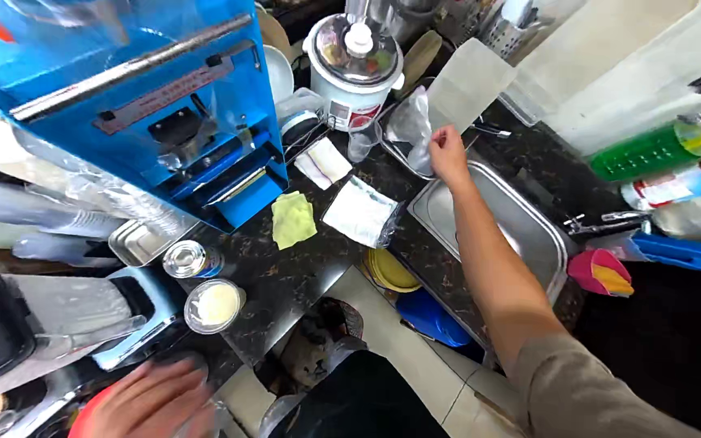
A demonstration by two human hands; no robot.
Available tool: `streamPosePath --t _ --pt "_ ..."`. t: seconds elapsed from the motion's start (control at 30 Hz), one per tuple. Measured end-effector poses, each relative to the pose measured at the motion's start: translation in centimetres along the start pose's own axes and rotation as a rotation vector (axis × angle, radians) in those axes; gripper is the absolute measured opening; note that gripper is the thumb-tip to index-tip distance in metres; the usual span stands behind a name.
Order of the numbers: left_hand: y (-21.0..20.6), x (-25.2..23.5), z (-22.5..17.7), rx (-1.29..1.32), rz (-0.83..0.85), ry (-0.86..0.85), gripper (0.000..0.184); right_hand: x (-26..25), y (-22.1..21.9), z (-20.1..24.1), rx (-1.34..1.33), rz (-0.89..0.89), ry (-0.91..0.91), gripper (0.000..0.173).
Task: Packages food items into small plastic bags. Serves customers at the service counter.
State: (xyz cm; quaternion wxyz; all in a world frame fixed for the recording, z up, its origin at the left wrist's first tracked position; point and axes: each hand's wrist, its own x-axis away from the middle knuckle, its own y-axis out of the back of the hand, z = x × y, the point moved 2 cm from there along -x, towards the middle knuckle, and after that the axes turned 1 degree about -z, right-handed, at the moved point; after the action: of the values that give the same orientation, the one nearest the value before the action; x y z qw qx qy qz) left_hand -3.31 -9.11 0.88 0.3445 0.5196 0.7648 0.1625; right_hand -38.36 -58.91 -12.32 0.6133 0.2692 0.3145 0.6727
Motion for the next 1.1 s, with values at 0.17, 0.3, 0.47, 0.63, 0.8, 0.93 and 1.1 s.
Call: streamPosePath --t 0.17,0.3,0.47,0.63,0.8,0.93,1.1 --pt "-13.2 -10.3 -5.3 0.031 0.179 -0.242 0.042 14.9 4.3 10.3 -0.146 0.694 0.690 0.019" --pt "-17.3 -8.8 -3.6 0.240 0.541 0.123 0.075 23.0 3.5 15.6 -0.092 1.064 0.955 0.030" --pt "-15.2 2.5 0.5 0.638 0.274 0.641 0.027 26.9 -2.4 15.5 -0.296 0.798 0.660 0.040" --pt "-11.4 9.9 1.1 0.775 -0.041 0.854 0.039 34.2 -8.8 15.9 -0.612 0.733 0.494 0.035" --pt "-9.0 13.6 1.5 0.733 -0.161 0.911 0.054 37.6 -13.5 18.8 -0.355 1.265 0.460 0.033" --pt "-7.5 16.9 3.3 0.812 -0.432 0.979 0.015 38.3 -15.8 19.4 -0.314 1.536 0.414 0.026" --pt "-6.7 18.9 5.4 0.715 -0.450 0.829 0.014 39.8 -17.8 21.1 -0.226 1.757 0.248 0.039"
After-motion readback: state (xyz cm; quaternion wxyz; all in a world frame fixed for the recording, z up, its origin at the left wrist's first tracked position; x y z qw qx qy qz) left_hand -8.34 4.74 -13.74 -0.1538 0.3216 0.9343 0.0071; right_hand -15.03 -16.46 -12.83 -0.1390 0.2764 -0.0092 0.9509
